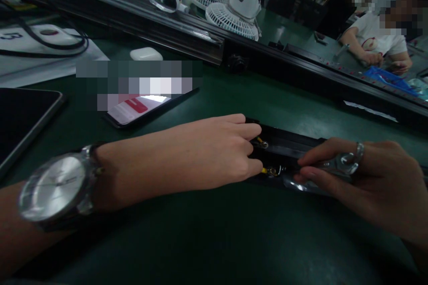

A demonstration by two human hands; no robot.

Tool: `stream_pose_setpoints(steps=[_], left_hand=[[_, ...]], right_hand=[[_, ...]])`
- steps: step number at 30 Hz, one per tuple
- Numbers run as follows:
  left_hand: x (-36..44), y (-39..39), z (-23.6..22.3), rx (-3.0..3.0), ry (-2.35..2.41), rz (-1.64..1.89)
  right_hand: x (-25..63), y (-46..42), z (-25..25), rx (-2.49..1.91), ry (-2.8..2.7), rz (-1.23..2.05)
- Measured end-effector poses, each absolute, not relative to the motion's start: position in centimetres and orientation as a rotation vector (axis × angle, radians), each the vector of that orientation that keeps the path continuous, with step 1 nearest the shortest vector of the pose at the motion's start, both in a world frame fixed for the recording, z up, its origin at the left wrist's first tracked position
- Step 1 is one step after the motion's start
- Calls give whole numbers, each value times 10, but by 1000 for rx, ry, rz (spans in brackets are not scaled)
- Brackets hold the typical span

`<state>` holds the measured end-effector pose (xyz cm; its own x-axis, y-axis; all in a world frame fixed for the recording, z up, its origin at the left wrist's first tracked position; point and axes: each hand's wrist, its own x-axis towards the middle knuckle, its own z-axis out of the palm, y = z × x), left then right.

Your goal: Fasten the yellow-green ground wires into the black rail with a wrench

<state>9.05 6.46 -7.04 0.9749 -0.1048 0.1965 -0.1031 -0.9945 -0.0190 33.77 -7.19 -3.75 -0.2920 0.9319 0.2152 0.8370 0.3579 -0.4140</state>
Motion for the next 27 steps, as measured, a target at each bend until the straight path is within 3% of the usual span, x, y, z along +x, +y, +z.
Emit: stream_pose_setpoints(steps=[27], left_hand=[[91,64,-71,-3116,172,-365]], right_hand=[[343,-78,-34,-1436,-2427,460]])
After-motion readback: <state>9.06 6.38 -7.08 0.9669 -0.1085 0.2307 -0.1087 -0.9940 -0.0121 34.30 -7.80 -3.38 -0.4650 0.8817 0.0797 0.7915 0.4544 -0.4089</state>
